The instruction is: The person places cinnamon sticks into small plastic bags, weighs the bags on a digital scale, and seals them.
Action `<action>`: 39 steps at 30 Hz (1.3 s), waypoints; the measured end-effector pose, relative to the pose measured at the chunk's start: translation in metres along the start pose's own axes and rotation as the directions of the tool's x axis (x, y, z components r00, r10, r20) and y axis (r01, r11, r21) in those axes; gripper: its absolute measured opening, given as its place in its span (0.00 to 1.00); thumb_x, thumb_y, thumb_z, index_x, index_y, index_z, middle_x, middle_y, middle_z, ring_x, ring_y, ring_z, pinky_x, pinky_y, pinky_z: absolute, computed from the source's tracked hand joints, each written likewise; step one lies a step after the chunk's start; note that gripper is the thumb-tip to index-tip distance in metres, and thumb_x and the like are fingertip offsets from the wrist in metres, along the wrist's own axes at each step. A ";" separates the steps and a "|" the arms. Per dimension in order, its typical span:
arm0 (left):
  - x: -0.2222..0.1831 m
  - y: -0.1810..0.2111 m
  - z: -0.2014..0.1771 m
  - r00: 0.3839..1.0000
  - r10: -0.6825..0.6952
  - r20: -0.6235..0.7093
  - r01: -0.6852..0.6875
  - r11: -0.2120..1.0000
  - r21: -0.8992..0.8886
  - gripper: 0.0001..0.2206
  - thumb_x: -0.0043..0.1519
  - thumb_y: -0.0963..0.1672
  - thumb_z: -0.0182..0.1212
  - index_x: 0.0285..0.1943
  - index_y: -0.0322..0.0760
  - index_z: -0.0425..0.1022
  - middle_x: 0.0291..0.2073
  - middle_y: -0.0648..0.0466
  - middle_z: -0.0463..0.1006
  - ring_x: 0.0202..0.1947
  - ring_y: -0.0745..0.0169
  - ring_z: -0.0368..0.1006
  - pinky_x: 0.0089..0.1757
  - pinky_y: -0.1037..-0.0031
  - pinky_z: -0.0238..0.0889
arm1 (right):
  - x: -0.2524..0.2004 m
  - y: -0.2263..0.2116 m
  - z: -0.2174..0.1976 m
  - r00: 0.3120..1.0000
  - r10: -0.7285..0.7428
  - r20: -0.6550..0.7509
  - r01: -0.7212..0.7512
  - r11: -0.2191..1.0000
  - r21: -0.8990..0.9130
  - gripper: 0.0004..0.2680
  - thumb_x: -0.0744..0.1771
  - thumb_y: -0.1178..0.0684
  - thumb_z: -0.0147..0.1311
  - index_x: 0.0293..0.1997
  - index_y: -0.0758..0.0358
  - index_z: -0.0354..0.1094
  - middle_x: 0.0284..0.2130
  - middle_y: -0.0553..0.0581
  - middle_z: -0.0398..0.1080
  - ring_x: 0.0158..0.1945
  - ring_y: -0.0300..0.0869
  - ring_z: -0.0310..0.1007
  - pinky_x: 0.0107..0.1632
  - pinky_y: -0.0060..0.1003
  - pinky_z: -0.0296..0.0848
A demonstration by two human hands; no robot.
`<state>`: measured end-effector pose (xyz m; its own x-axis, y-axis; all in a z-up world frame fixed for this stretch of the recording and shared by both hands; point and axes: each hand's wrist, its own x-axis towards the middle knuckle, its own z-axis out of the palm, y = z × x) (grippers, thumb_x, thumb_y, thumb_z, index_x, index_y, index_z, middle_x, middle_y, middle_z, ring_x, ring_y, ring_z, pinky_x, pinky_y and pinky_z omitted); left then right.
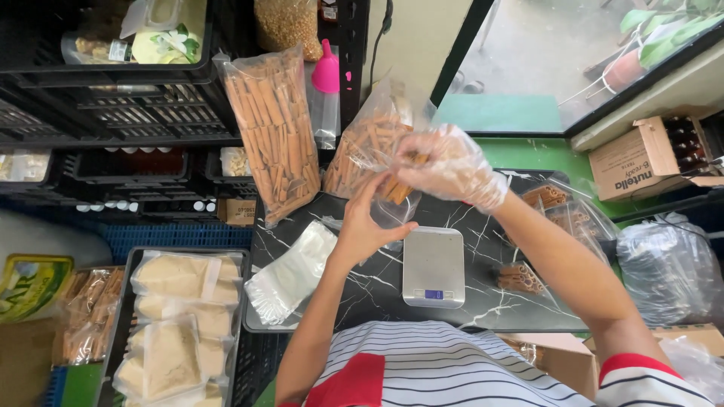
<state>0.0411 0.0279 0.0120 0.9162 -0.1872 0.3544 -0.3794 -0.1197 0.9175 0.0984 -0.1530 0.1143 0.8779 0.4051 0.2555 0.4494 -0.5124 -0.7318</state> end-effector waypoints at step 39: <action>0.020 -0.119 0.058 0.795 -0.353 0.493 0.397 0.918 0.016 0.44 0.46 0.53 0.78 0.69 0.28 0.64 0.59 0.30 0.71 0.62 0.34 0.68 0.61 0.52 0.60 | 0.126 0.198 0.091 0.731 0.149 0.666 0.426 0.662 -0.617 0.26 0.68 0.37 0.34 0.77 0.52 0.44 0.73 0.67 0.50 0.75 0.60 0.45 0.76 0.54 0.40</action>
<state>0.0973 -0.0187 -0.1000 0.7989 -0.5870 -0.1309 0.0140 -0.1994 0.9798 0.2828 -0.1350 -0.0558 0.5989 0.7236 -0.3430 0.7735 -0.6337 0.0137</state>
